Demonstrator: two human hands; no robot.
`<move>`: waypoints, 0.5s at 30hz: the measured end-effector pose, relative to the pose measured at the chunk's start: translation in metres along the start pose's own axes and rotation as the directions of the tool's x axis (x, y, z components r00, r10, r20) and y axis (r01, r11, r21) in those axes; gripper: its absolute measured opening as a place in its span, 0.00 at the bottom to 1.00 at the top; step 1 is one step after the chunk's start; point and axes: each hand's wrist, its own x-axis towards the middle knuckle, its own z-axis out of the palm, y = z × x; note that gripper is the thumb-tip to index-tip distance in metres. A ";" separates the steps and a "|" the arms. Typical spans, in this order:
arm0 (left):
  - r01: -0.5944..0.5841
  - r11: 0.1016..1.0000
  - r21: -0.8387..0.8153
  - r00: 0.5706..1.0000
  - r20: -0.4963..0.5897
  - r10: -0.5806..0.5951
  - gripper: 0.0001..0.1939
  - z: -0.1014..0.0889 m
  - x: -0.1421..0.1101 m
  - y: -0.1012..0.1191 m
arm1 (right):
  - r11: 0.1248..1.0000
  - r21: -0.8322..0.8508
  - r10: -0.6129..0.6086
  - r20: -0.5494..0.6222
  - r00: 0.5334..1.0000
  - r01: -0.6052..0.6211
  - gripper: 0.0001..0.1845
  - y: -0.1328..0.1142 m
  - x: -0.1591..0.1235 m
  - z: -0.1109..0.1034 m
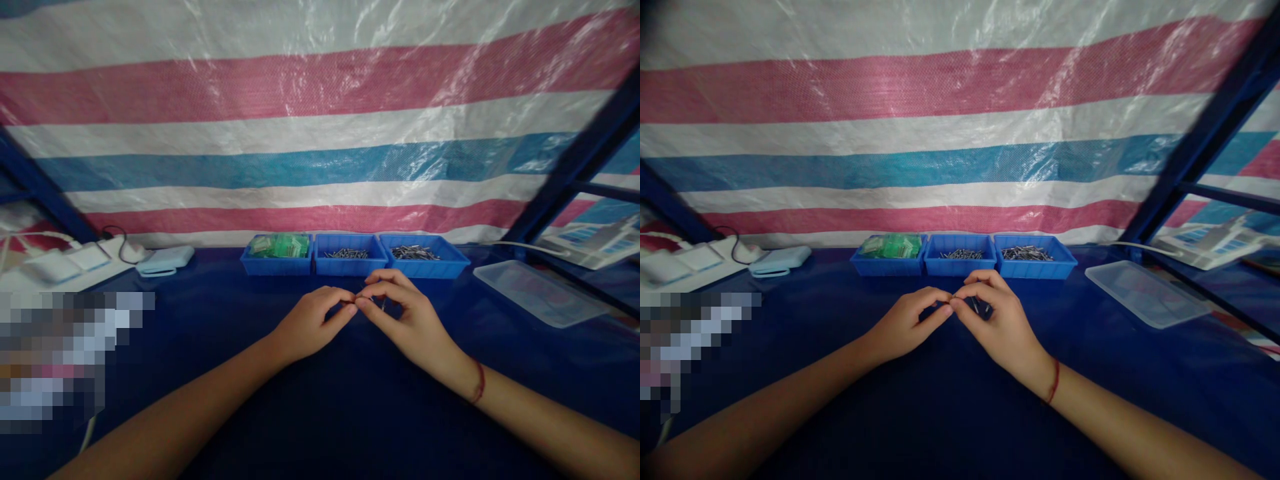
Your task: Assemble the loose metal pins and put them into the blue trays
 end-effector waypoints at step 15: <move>-0.013 1.000 -0.010 0.974 -0.227 0.011 0.16 0.004 -0.003 -0.002 | 0.989 -0.118 -0.078 0.120 0.990 0.092 0.07 0.007 0.011 -0.010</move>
